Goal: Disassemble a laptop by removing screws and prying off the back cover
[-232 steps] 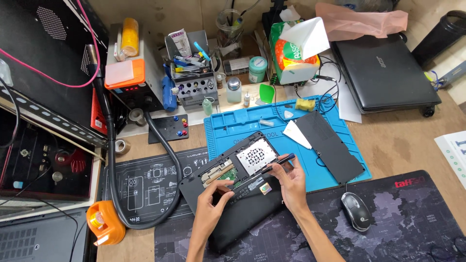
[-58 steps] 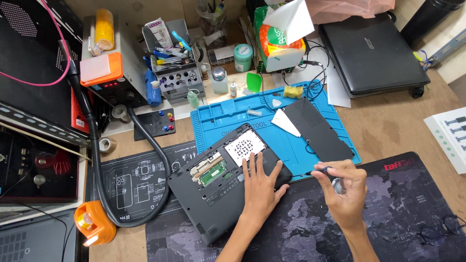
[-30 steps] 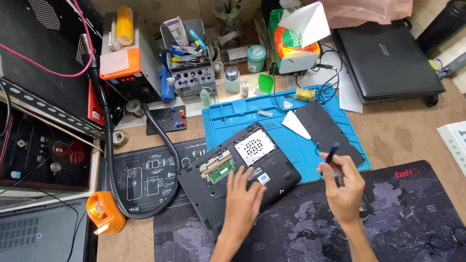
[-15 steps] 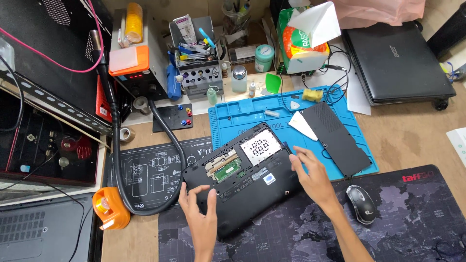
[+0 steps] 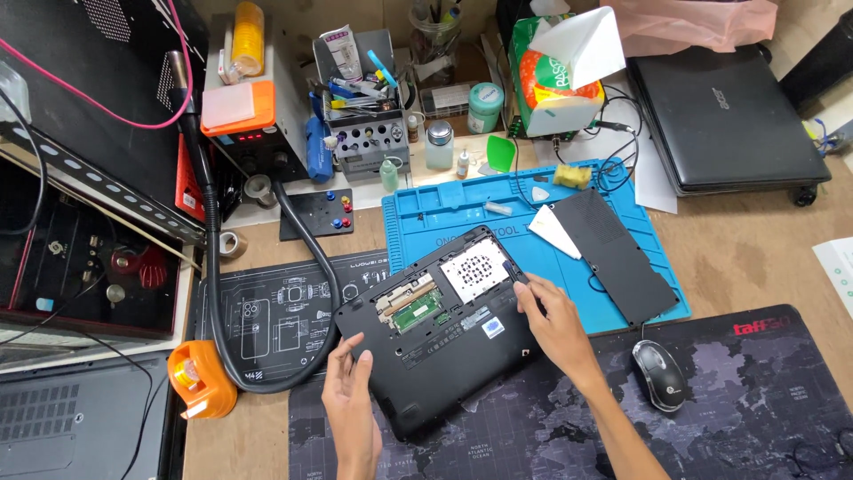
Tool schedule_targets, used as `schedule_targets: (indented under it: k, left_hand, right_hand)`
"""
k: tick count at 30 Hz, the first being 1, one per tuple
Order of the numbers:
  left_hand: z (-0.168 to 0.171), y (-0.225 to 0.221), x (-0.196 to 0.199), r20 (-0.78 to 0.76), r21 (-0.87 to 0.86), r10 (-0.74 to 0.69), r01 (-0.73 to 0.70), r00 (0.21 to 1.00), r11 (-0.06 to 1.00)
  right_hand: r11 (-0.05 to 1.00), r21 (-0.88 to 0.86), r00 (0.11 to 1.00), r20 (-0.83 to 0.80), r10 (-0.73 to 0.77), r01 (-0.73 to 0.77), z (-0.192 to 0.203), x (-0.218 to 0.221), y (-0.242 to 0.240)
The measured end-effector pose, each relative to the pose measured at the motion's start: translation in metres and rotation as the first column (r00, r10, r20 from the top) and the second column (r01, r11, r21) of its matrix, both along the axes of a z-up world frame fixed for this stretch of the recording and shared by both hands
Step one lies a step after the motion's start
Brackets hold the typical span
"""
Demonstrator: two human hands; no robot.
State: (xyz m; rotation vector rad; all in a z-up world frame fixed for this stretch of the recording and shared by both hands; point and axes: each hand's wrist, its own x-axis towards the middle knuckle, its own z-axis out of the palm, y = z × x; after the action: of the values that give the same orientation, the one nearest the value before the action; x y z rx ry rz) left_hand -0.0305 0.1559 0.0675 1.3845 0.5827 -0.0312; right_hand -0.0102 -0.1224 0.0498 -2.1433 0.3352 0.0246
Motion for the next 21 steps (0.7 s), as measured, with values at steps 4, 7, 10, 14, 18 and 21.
schedule_targets:
  k: [4,7,10,14,18,21]
  left_hand:
    - [-0.006,-0.002,-0.003,0.05,0.026,0.006,-0.008,0.999,1.0]
    - [-0.005,-0.002,-0.001,0.05,0.028,-0.008,0.006,0.999,1.0]
    - [-0.005,-0.003,0.002,0.047,0.055,-0.043,0.04,0.998,0.998]
    - [0.002,-0.007,0.013,0.044,0.131,-0.116,0.109,0.992,0.985]
    - [-0.002,-0.01,0.028,0.073,0.21,-0.207,0.188,0.976,0.96]
    - [-0.004,-0.014,0.038,0.044,0.245,-0.259,0.241,0.965,0.939]
  right_hand:
    - [1.0,0.017,1.0,-0.001,-0.01,0.01,-0.003,0.003,0.002]
    - [0.995,0.054,0.996,-0.033,-0.078,0.08,0.006,0.004,0.003]
    - [0.998,0.043,0.998,0.009,-0.054,0.054,0.012,0.0,0.003]
    - [0.995,0.084,0.998,0.041,-0.053,0.05,0.017,-0.015,0.004]
    - [0.988,0.082,0.991,-0.034,-0.128,0.131,0.021,-0.034,0.006]
    - [0.977,0.109,0.982,-0.056,-0.178,0.183,0.012,-0.046,0.003]
